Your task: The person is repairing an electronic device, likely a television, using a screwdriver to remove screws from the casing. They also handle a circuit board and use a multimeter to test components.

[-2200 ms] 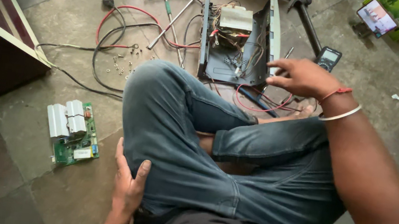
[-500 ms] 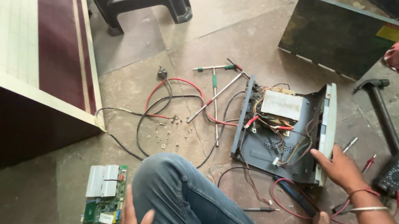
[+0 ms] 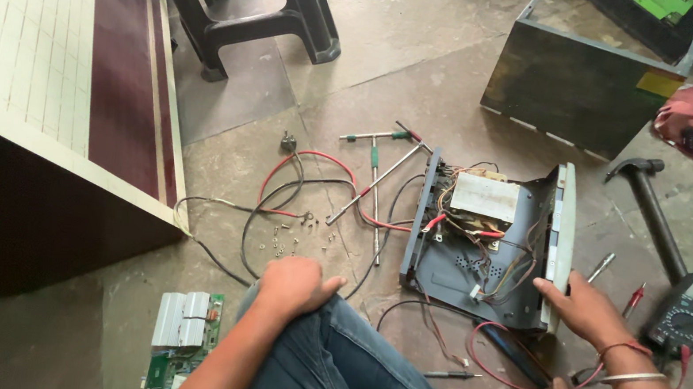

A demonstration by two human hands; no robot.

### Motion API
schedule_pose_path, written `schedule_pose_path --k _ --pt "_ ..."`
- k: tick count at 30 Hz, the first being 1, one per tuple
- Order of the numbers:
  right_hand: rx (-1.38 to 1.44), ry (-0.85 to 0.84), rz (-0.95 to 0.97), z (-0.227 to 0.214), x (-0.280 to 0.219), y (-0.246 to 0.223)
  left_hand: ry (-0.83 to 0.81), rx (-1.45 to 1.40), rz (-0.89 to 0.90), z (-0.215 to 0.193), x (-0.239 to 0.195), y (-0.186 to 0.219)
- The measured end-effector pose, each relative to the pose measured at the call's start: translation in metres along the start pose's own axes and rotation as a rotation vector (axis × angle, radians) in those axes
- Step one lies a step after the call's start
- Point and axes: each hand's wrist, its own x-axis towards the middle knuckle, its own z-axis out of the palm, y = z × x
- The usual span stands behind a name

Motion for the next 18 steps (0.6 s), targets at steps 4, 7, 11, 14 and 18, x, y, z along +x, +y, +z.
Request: schedule_pose_path --k 4,7,11,14,18 --pt "-0.047 0.001 -0.002 0.0 0.0 0.002 -0.212 0.119 0.141 0.019 0.046 0.022" --pt "-0.072 -0.007 -0.026 0.002 0.005 0.01 -0.276 0.161 0.204 0.033 0.061 0.032" --pt "-0.111 -0.039 -0.036 0.003 0.026 0.018 -0.223 0.09 0.261 0.046 0.069 0.032" --pt "-0.113 -0.054 -0.026 0.005 0.03 0.021 -0.233 0.121 0.281 0.06 0.083 0.033" --pt "-0.152 -0.01 -0.007 0.007 0.026 0.017 -0.162 -0.026 0.396 0.093 0.117 0.051"
